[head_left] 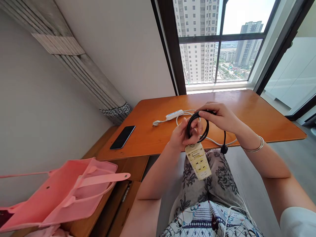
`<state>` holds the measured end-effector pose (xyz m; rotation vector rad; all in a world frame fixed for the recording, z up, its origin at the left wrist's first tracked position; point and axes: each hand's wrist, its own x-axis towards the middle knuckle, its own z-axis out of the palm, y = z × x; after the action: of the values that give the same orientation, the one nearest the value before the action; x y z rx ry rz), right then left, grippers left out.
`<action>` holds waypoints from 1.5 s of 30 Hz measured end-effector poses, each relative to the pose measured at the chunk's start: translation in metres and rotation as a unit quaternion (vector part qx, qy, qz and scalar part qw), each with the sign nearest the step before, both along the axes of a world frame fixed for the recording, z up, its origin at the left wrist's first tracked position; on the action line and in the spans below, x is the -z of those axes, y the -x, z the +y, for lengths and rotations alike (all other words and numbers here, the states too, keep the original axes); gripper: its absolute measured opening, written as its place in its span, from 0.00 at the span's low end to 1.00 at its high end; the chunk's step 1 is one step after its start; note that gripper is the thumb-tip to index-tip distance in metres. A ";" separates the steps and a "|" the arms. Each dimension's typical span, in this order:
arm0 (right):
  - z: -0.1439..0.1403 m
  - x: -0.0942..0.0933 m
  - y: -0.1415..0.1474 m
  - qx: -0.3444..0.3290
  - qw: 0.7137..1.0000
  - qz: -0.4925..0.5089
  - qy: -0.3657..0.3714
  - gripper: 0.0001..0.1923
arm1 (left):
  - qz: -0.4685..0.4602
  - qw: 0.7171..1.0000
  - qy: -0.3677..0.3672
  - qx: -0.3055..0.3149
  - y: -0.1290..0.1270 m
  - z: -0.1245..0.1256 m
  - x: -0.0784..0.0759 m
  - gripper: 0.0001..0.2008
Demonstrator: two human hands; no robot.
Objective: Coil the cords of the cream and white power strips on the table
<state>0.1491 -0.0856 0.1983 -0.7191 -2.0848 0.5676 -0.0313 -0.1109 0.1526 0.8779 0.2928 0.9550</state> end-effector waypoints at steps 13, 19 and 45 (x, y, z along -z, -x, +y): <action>0.003 0.020 -0.002 -0.077 0.989 -0.031 0.122 0.16 | -0.041 0.998 0.017 -0.043 0.006 -0.004 -0.006 0.25; 0.012 0.025 -0.009 -0.184 0.953 -0.009 0.241 0.17 | -0.037 0.997 0.038 -0.049 0.012 -0.008 -0.008 0.27; -0.035 0.114 -0.008 0.068 0.983 -0.157 0.062 0.34 | -0.034 0.919 -0.153 -0.363 0.027 -0.005 -0.017 0.22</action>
<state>0.1574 -0.1207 0.0842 -1.0731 -2.2799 0.5372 -0.0585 -0.1154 0.1700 1.0386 0.4309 1.7547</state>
